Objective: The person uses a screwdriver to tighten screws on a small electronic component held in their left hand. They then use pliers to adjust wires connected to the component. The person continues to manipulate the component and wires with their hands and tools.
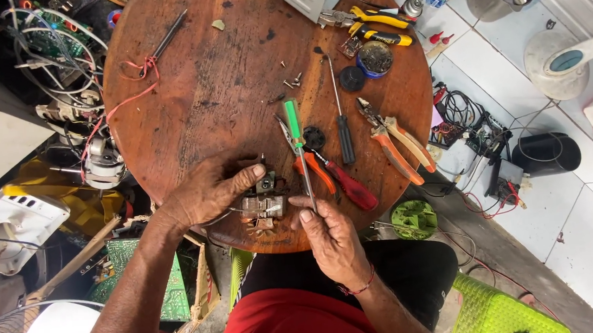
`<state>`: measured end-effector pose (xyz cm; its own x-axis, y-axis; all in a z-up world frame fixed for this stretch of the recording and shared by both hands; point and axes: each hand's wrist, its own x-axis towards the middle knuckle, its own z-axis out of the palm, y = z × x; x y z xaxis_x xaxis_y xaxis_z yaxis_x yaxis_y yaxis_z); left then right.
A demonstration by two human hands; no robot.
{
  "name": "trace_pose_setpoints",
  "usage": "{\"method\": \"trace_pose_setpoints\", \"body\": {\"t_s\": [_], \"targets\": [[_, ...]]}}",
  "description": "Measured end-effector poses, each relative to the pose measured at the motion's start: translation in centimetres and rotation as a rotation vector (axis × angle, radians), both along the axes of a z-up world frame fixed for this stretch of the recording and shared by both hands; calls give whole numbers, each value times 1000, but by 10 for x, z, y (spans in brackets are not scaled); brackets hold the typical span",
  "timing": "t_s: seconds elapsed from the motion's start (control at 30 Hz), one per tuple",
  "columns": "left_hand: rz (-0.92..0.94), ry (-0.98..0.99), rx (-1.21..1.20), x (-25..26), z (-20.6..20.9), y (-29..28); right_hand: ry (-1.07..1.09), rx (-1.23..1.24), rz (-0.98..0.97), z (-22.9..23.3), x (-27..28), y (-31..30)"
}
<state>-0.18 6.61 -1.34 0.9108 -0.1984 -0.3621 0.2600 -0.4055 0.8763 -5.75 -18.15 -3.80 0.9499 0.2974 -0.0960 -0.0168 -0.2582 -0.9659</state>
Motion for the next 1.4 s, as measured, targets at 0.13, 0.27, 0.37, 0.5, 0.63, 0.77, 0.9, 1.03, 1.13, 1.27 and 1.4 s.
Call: {"method": "trace_pose_setpoints", "body": {"t_s": [0.13,0.27,0.37,0.5,0.63,0.77,0.9,1.03,1.13,1.27,1.4], "targets": [[51,-43,-107,-5,-2,4,-34,59,-16,-5,3,-6],[26,14,-71,-10,8,5,-117,140,15,-3,0,-16],[67,87,-36,-17,12,12,-161,215,21,6,-4,-26],[274,-442,60,-40,18,16,-297,63,19,14,-3,-31],[448,-1060,337,-79,47,-25,-417,-96,132,51,-1,-16],[233,-886,-168,-99,66,-54,-618,-205,330,80,-6,7],[582,-768,-399,-113,50,-41,-652,-196,331,55,-9,-3],[548,-756,-553,-118,47,-37,-284,-52,272,71,-12,-4],[590,-783,-678,-119,41,-49,-149,77,283,72,-12,-2],[502,-728,-495,-124,38,-64,-127,-3,327,76,-9,2],[646,-772,-724,-114,35,-55,-211,3,293,62,0,-6]]}}
